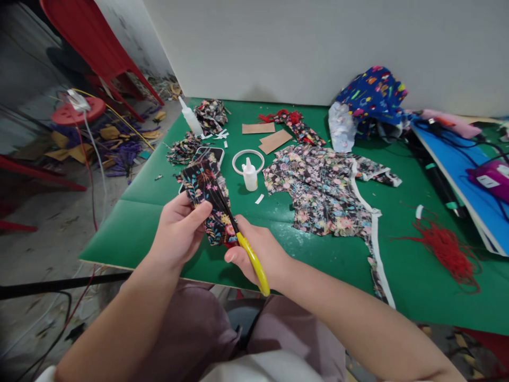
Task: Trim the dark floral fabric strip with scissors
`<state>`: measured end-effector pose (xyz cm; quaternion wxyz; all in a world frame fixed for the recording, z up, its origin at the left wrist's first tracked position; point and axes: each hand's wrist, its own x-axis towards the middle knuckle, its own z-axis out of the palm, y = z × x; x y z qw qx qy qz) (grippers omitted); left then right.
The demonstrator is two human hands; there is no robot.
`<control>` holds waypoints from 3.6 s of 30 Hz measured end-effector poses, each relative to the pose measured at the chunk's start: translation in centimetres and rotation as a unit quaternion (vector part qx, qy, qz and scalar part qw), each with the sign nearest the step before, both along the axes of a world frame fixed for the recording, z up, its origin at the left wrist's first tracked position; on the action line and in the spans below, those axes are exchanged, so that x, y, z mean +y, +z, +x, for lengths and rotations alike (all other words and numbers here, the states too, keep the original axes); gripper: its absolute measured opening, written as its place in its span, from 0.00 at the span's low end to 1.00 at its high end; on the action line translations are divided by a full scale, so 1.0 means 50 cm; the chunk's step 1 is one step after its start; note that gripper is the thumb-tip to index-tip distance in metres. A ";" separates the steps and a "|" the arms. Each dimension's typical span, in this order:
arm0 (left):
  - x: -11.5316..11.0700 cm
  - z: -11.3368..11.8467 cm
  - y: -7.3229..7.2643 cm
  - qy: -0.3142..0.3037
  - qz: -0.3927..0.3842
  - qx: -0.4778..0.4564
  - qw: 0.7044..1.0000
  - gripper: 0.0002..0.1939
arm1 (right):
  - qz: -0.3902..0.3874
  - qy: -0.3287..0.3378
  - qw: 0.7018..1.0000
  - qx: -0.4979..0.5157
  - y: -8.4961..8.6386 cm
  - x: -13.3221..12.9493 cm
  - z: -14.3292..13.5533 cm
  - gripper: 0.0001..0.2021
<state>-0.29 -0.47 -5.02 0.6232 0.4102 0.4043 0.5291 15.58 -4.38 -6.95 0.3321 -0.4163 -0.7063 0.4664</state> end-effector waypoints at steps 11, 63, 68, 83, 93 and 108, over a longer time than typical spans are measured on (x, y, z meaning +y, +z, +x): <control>0.000 0.000 0.000 0.005 -0.001 0.009 1.000 0.10 | -0.015 -0.019 1.000 0.004 0.007 -0.006 -0.003 0.40; 0.000 -0.002 -0.003 -0.003 0.019 0.010 1.000 0.09 | -0.042 0.010 0.999 0.004 0.000 -0.003 0.000 0.44; 0.000 -0.001 -0.001 0.002 0.016 0.006 1.000 0.09 | -0.039 0.013 0.999 -0.004 0.003 -0.002 0.000 0.44; 0.000 0.000 0.000 0.001 0.008 0.005 1.000 0.10 | -0.059 -0.014 0.998 0.008 0.004 -0.009 -0.006 0.39; 0.001 -0.001 -0.003 0.000 0.016 0.006 1.000 0.09 | -0.072 -0.027 0.997 -0.009 0.016 -0.013 -0.008 0.39; 0.001 -0.001 -0.003 0.000 0.010 0.013 1.000 0.11 | -0.074 -0.031 0.997 -0.022 0.030 -0.012 -0.008 0.37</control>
